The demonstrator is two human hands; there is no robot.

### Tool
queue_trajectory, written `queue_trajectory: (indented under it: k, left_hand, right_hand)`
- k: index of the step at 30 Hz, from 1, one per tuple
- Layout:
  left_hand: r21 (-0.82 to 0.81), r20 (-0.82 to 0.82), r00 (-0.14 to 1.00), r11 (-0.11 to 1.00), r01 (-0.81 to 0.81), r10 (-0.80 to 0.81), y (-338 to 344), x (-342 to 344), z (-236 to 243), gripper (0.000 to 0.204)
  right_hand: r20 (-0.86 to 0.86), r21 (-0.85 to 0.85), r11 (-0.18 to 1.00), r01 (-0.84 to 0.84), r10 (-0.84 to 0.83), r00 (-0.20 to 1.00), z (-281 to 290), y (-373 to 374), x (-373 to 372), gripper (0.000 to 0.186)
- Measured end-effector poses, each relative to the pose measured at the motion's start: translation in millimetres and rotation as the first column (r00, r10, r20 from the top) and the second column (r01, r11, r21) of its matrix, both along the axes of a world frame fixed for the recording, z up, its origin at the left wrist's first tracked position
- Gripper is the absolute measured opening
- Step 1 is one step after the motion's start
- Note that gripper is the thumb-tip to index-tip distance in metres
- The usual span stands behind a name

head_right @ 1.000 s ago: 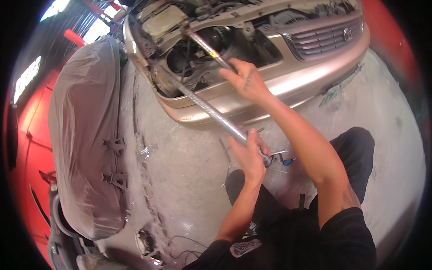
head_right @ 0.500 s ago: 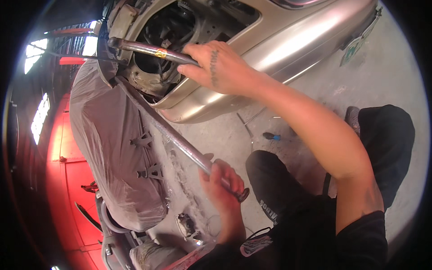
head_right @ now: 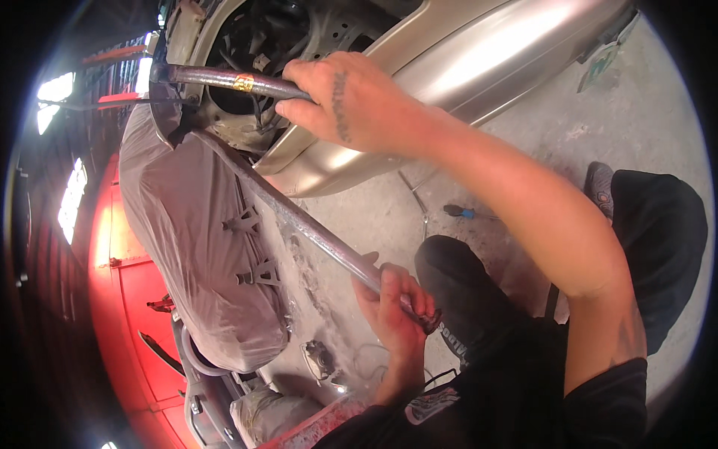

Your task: The person uses a metal bar and a hammer to straighten a bent part of the vehicle's headlight frame, striking the bar with the hammer and then checking the fit by hand.

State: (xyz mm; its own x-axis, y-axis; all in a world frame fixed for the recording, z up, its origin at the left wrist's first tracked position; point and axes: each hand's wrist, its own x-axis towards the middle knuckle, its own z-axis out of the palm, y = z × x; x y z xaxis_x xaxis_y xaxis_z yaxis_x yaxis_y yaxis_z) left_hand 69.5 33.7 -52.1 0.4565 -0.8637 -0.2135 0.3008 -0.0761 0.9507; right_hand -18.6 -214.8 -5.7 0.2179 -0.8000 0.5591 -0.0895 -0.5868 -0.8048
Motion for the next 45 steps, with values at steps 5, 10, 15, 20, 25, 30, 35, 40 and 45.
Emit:
queue_trajectory:
  k: [5,10,15,20,25,30,35,40,45]
  left_hand:
    - [0.009,0.038,0.999,1.000,0.000,0.000,4.4,13.9,0.1,0.050]
    - [0.002,0.041,0.999,1.000,0.002,-0.002,5.5,20.1,4.1,0.049]
    - [-0.011,0.021,1.000,1.000,0.006,-0.006,-0.8,24.5,9.3,0.049]
    - [-0.058,-0.038,0.999,0.998,0.015,-0.018,-11.8,13.1,12.1,0.046]
    - [-0.093,-0.109,0.992,0.994,0.050,-0.060,-21.7,-4.4,37.6,0.044]
    - [-0.073,-0.161,0.986,0.997,0.019,-0.031,-22.2,-9.1,48.3,0.044]
    - [-0.098,-0.196,0.976,0.992,0.077,-0.095,-23.0,-10.1,56.1,0.042]
    - [-0.194,-0.326,0.930,0.975,0.111,-0.170,-38.8,-30.0,60.7,0.043]
    - [-0.188,-0.414,0.892,0.976,0.113,-0.183,-58.1,-53.0,67.0,0.044]
  right_hand:
    - [-0.015,-0.045,0.996,0.074,-0.074,0.997,-4.1,0.5,3.6,0.031]
    - [-0.043,-0.030,0.999,0.043,-0.044,0.998,0.4,0.3,1.7,0.034]
    - [-0.031,-0.033,0.998,0.052,-0.053,0.998,-0.1,-1.5,1.6,0.037]
    - [-0.065,0.038,0.998,0.050,-0.048,0.997,4.2,1.3,1.8,0.039]
    - [0.011,0.040,0.998,0.044,-0.045,0.999,3.3,2.1,2.4,0.039]
    - [-0.022,0.160,0.986,0.042,-0.039,0.999,10.2,4.7,3.8,0.042]
    - [-0.016,0.182,0.981,0.062,-0.060,0.998,11.2,5.7,2.7,0.042]
    - [0.040,0.223,0.974,0.033,-0.043,0.998,11.7,6.2,2.1,0.042]
    - [0.037,0.214,0.976,0.028,-0.037,0.999,11.5,5.8,1.7,0.041]
